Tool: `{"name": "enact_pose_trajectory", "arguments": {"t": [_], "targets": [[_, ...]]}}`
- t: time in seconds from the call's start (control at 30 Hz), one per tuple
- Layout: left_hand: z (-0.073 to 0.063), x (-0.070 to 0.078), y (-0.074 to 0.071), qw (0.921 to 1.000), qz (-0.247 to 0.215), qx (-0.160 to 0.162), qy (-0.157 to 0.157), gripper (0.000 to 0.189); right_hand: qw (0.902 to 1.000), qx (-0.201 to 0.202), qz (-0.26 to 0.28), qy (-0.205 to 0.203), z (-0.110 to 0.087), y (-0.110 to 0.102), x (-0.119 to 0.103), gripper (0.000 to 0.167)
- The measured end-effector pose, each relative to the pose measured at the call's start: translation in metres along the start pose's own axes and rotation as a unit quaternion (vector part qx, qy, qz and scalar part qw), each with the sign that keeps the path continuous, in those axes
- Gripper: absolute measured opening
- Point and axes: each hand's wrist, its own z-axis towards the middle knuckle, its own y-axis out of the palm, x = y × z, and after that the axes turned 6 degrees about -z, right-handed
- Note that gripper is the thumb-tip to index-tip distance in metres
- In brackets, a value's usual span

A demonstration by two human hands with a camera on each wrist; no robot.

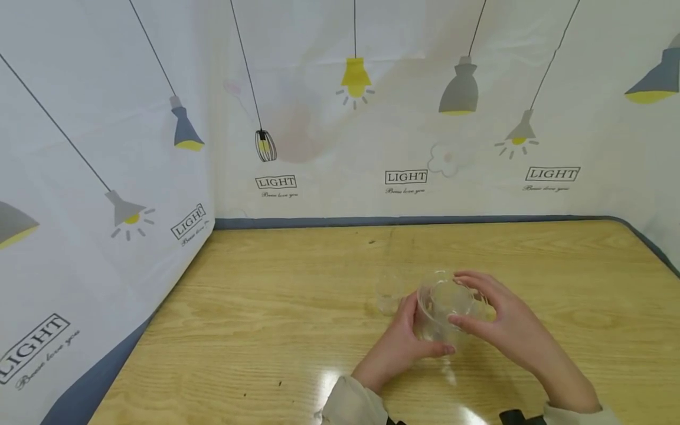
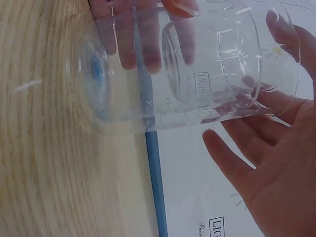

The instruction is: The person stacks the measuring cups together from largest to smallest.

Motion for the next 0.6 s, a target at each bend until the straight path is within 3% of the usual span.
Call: {"name": "enact_pose_trajectory", "arguments": {"t": [0.6], "targets": [[0.0011,-0.0003,0.0005,0.9999,-0.011,-0.002,0.000,0.087,0.9971,0.015,-0.073,0.013,0.0009,-0.0024,-0.0081,0.065]]}}
